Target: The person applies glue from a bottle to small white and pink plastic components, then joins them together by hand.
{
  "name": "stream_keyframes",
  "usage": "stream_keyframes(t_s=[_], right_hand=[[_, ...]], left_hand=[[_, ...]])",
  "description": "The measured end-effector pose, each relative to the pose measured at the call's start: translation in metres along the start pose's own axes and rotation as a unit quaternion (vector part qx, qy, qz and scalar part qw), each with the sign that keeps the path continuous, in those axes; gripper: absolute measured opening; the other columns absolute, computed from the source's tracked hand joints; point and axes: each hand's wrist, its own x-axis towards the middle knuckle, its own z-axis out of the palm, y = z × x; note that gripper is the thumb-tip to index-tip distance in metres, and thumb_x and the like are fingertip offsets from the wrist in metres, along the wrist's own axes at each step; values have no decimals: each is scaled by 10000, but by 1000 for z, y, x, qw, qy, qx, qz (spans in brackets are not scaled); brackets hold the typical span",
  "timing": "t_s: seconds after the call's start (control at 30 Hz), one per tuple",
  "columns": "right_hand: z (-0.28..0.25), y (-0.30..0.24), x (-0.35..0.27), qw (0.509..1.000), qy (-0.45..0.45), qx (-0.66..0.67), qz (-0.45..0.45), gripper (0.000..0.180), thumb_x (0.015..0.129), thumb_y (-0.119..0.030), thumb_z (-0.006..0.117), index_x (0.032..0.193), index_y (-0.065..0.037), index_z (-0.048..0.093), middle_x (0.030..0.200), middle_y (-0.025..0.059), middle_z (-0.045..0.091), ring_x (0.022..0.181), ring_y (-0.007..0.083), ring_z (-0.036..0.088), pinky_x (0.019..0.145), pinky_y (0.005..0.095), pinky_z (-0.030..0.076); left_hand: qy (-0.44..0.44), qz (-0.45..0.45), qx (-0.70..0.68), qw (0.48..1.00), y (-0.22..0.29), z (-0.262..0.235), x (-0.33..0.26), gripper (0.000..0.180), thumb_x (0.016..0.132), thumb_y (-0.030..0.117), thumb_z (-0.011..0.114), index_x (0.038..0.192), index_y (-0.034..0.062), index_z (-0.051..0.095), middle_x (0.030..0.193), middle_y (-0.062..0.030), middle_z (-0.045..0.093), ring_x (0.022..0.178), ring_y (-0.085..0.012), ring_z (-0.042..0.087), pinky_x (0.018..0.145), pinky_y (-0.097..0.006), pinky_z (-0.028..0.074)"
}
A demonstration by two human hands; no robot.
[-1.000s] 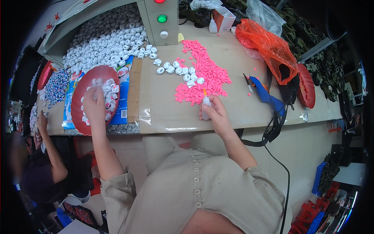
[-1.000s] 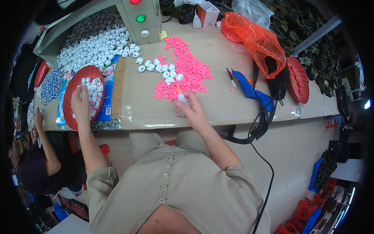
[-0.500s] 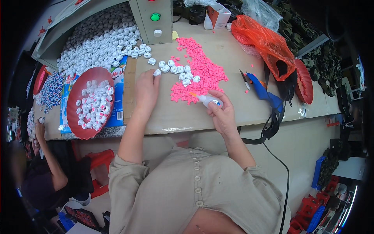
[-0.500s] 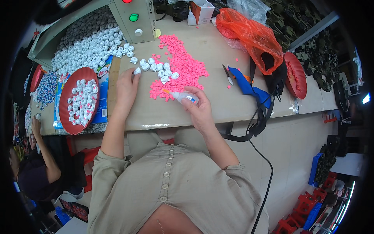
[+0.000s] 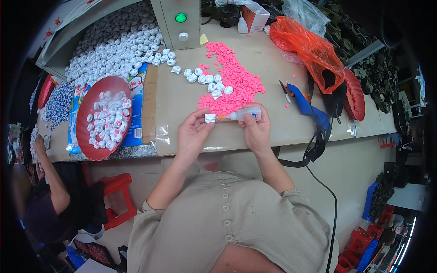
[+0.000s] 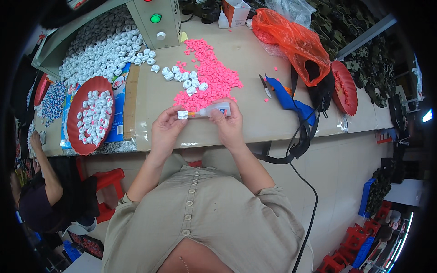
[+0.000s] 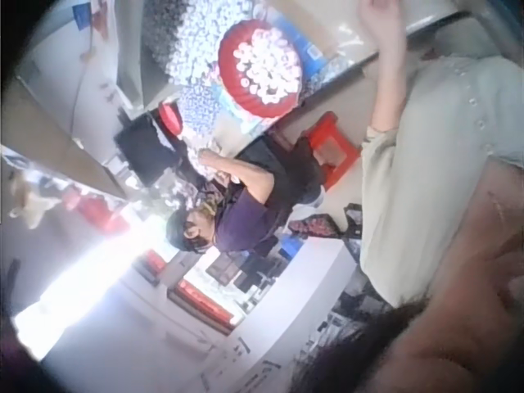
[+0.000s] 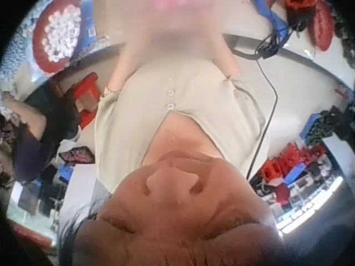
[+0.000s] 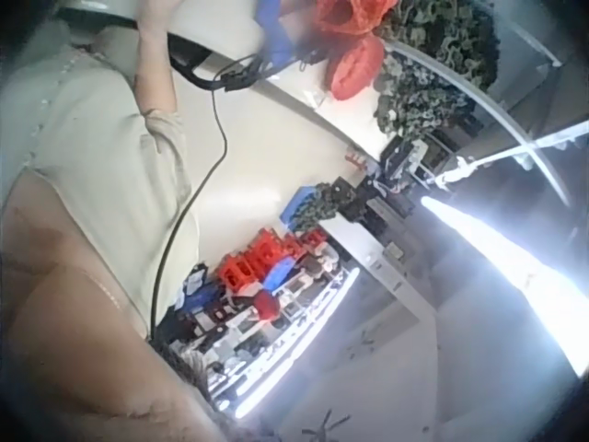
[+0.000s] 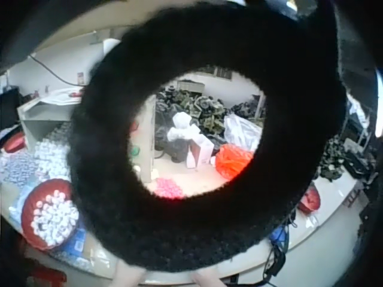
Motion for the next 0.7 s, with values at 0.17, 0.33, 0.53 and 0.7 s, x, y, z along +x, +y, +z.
stream_keyframes(t_s=[0.17, 0.33, 0.53, 0.7], right_hand=[[-4, 4, -4, 998, -34, -45, -35, 251, 784, -148, 580, 949, -16, 445, 863, 29, 456, 738, 81, 471, 638, 204, 393], [1, 0, -4, 996, -20, -59, -62, 215, 793, -134, 561, 925, -12, 443, 862, 33, 435, 754, 87, 450, 664, 216, 382], [1, -1, -4, 994, -38, -81, -55, 192, 796, -115, 550, 917, -8, 445, 853, 35, 435, 750, 87, 449, 662, 214, 376], [2, -4, -5, 993, -40, -101, -48, 174, 796, -101, 545, 902, -7, 444, 833, 29, 432, 735, 81, 438, 653, 207, 364]], left_hand=[[13, 51, 22, 998, -8, -1, -2, 309, 735, -86, 546, 1034, -43, 478, 954, -84, 539, 859, -106, 528, 774, -213, 428], [6, 56, 24, 998, -10, -1, -1, 283, 740, -108, 522, 1015, -50, 488, 984, -74, 510, 879, -111, 525, 775, -202, 428], [16, 53, 32, 998, -10, -1, -2, 270, 740, -112, 518, 1003, -52, 505, 997, -67, 496, 888, -111, 525, 776, -199, 428], [12, 54, 30, 998, -9, -1, -2, 272, 740, -114, 517, 1004, -55, 505, 993, -65, 493, 888, -111, 525, 774, -197, 429]])
